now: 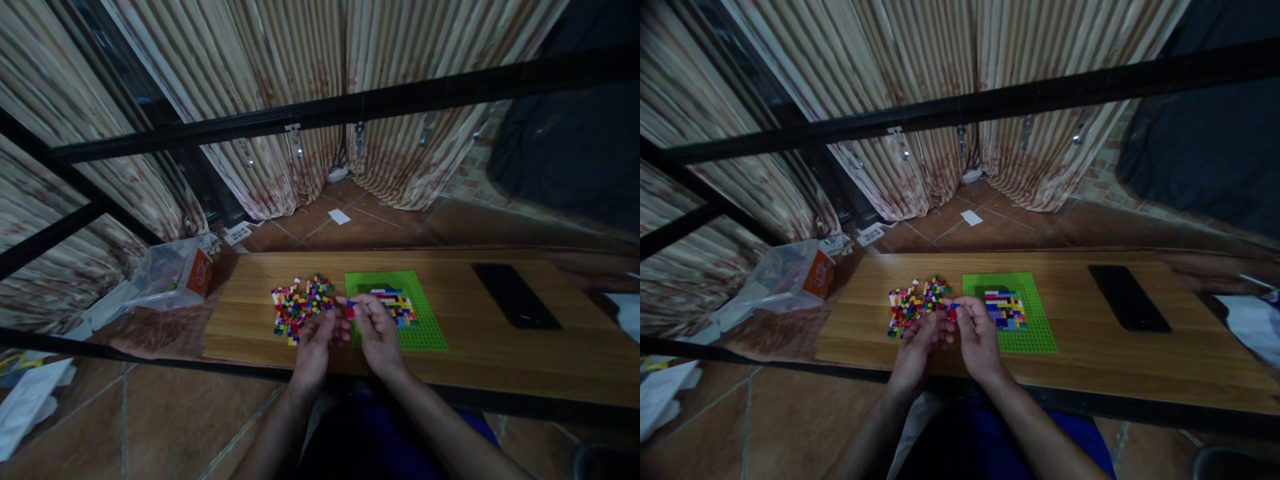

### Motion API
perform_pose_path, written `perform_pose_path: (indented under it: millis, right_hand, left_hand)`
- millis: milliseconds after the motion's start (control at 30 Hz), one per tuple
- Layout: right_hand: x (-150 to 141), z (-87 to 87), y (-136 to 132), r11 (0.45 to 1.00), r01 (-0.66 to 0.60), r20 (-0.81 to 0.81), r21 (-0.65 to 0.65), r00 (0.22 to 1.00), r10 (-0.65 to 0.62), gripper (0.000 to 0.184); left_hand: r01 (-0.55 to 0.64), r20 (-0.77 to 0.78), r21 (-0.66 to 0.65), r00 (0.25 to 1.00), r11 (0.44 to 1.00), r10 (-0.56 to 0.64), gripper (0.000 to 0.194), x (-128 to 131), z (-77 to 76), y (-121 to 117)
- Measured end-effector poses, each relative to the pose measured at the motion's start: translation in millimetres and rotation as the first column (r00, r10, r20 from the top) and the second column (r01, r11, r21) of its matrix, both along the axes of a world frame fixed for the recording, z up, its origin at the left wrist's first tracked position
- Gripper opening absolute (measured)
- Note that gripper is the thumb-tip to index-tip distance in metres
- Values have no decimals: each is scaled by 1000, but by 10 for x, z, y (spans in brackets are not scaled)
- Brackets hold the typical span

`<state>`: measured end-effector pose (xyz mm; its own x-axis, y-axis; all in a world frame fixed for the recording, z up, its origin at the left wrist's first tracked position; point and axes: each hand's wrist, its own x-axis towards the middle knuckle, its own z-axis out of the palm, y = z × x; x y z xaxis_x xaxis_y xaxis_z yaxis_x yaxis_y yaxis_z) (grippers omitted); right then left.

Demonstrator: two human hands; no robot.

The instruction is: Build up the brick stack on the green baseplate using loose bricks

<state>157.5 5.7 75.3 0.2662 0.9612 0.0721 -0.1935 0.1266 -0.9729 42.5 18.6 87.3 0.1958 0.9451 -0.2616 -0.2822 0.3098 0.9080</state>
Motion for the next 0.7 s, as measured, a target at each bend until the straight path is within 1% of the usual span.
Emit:
perform_pose_path:
  millis: [67,133,200,267,300,367,433,533,600,700]
  right_hand:
    - [-31,16,-84,999,-43,-34,-23,999,42,25]
    - [-26,19,-146,996,-80,-50,-34,996,78,26]
    - [21,9,-180,996,-91,-1,-13,996,91,25]
    - [96,-7,-197,997,-70,95,18,993,68,24]
    - [135,-14,-204,999,-48,145,24,988,44,24]
    - [197,-17,-220,1000,0,213,9,977,-2,26]
    - [223,-4,-236,1000,19,233,-13,972,-15,27]
    - [203,29,-250,1000,17,221,11,975,-19,28]
    - [179,43,-252,999,29,218,39,975,-37,23]
    - [160,35,-257,997,24,216,68,976,-38,14]
  left_hand:
    - [36,119,-83,993,996,-26,37,84,15,-119]
    - [61,185,-144,982,988,-33,34,107,39,-155]
    - [73,212,-190,977,979,-31,33,98,65,-150]
    - [63,194,-191,981,980,-25,33,84,85,-144]
    - [47,161,-164,987,985,-21,32,83,92,-147]
    - [7,62,-59,998,998,-4,30,92,100,-164]
    - [-14,-35,73,999,997,17,27,111,107,-191]
    - [11,-141,228,990,974,22,20,126,111,-228]
    - [34,-196,285,980,958,23,17,116,104,-242]
    - [50,-237,303,971,952,25,16,84,80,-254]
